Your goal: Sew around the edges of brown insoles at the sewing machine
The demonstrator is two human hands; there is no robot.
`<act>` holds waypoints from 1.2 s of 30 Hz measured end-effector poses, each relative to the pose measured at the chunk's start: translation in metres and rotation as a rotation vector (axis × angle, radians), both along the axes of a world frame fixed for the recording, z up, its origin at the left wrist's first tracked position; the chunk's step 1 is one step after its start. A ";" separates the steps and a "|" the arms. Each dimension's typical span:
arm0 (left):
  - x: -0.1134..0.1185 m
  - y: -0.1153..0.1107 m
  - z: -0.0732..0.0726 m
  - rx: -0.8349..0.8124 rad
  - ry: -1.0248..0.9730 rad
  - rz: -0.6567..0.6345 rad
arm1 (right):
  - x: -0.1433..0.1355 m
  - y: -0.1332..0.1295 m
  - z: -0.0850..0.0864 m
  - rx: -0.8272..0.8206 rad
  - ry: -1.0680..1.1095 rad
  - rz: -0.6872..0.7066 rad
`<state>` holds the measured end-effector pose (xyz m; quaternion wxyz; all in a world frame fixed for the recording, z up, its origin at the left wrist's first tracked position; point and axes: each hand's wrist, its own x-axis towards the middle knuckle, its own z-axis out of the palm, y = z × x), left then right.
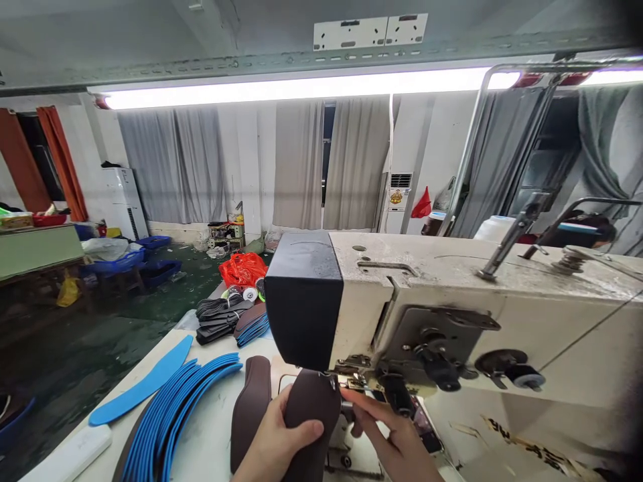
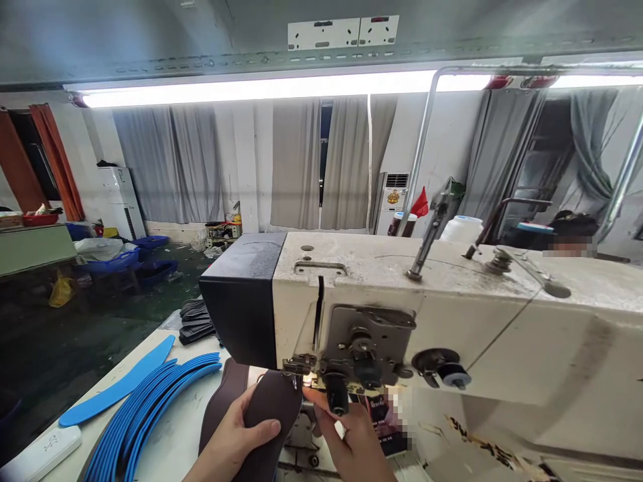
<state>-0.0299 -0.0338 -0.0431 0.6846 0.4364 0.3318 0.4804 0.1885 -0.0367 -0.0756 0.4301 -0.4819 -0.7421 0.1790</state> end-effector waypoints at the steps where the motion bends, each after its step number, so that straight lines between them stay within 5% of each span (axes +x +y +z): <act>1: 0.002 0.001 -0.003 0.012 -0.009 0.018 | 0.000 0.000 0.000 0.004 0.000 0.000; 7: 0.021 -0.006 -0.018 0.029 -0.015 0.156 | -0.001 0.000 0.005 0.031 -0.018 -0.016; 15: 0.031 -0.027 -0.004 -0.015 -0.094 0.121 | -0.004 -0.003 0.012 0.069 -0.022 -0.053; 24: -0.001 -0.004 0.031 -0.155 0.107 -0.206 | -0.003 0.000 0.003 0.042 0.028 0.001; 28: -0.002 0.005 0.039 -0.116 0.114 -0.196 | -0.005 -0.001 0.006 0.038 0.056 0.035; 36: 0.004 0.021 0.029 -0.072 0.100 -0.044 | -0.014 -0.005 0.015 0.045 0.154 -0.008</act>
